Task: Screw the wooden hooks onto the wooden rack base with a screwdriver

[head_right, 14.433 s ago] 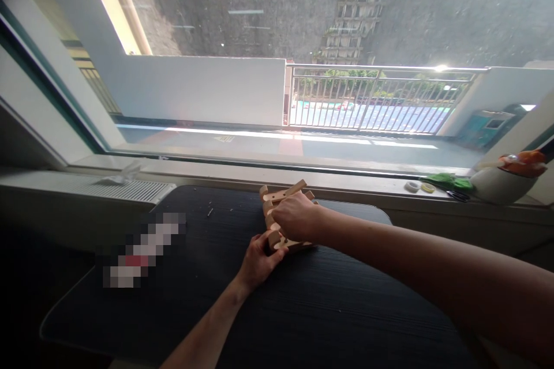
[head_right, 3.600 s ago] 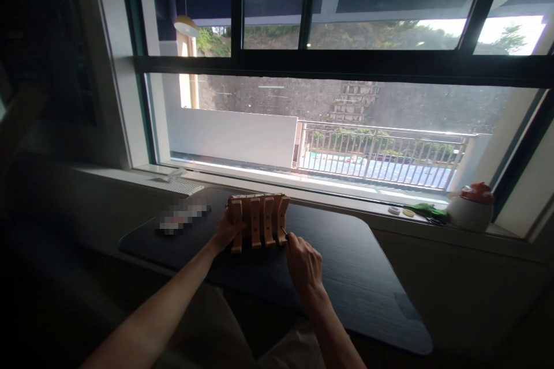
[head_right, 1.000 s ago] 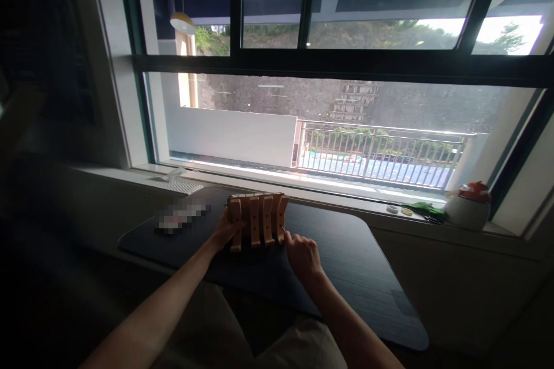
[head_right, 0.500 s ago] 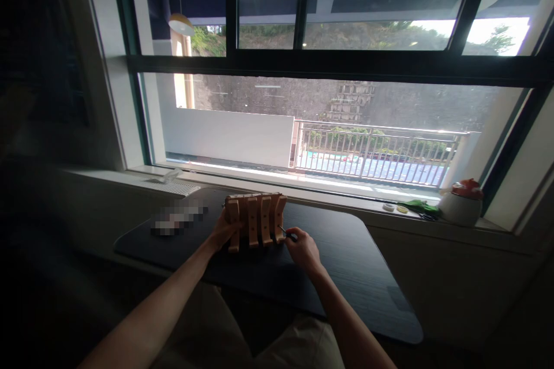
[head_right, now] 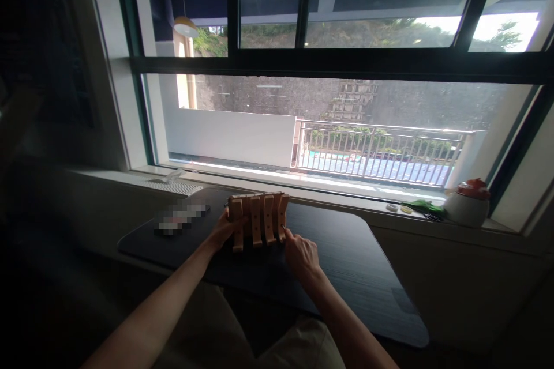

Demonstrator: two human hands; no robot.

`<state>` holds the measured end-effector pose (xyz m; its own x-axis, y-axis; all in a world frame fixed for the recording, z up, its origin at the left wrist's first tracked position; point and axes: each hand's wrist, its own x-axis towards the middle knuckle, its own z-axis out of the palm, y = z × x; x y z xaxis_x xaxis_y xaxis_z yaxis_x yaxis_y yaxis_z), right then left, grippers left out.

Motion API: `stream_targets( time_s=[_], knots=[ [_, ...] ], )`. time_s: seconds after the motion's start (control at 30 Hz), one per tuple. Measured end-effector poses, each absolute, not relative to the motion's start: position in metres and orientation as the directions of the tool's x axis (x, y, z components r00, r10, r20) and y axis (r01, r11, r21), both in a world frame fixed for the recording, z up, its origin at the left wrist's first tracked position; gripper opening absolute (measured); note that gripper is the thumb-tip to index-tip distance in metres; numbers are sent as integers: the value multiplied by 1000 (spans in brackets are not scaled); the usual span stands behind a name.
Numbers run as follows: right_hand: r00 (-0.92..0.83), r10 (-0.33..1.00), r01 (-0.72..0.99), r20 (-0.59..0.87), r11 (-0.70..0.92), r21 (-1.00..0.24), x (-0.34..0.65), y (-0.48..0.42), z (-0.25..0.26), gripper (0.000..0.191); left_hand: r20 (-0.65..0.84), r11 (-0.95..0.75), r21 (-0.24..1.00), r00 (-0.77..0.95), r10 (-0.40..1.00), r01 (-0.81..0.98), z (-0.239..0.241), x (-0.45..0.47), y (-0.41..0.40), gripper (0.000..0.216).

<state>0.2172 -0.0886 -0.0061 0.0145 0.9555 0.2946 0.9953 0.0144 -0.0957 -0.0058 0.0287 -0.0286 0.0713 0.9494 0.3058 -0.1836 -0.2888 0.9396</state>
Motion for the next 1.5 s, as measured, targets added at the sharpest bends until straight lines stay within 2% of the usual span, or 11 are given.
stream_targets(
  time_s=[0.13, 0.4, 0.5, 0.67, 0.77, 0.9, 1.0, 1.1, 1.33, 1.5],
  knots=[
    [28, 959, 990, 283, 13, -142, 217, -87, -5, 41, 272, -246, 949, 114, 956, -199, -28, -8, 28, 53],
    [73, 968, 925, 241, 25, -380, 229, -76, -1, 33, 276, -250, 946, 105, 955, -208, -29, -7, 29, 52],
    [65, 971, 904, 231, 41, -425, 233, -73, -1, 33, 294, -268, 941, 109, 949, -206, -29, -8, 28, 52],
    [70, 972, 923, 223, 22, -384, 233, -73, 0, 32, 319, -301, 935, 75, 945, -189, -33, -4, 29, 57],
    [64, 970, 951, 235, 12, -310, 229, -76, 2, 33, 326, -314, 934, 47, 944, -170, -36, -2, 33, 62],
    [35, 969, 980, 246, 16, -201, 222, -80, 6, 39, 331, -317, 933, 56, 942, -168, -39, -1, 38, 57],
    [25, 970, 985, 242, 18, -173, 217, -82, 6, 38, 330, -314, 933, 64, 942, -177, -40, -2, 38, 58],
    [35, 972, 978, 234, 14, -206, 216, -80, 5, 33, 325, -308, 933, 72, 943, -185, -40, -2, 38, 59],
    [98, 974, 921, 204, -11, -389, 227, -72, 0, 30, 337, -318, 930, 82, 938, -182, -35, -2, 33, 56],
    [145, 964, 907, 221, -40, -420, 230, -70, -1, 30, 337, -320, 931, 71, 939, -176, -34, -2, 30, 57]
  ],
)
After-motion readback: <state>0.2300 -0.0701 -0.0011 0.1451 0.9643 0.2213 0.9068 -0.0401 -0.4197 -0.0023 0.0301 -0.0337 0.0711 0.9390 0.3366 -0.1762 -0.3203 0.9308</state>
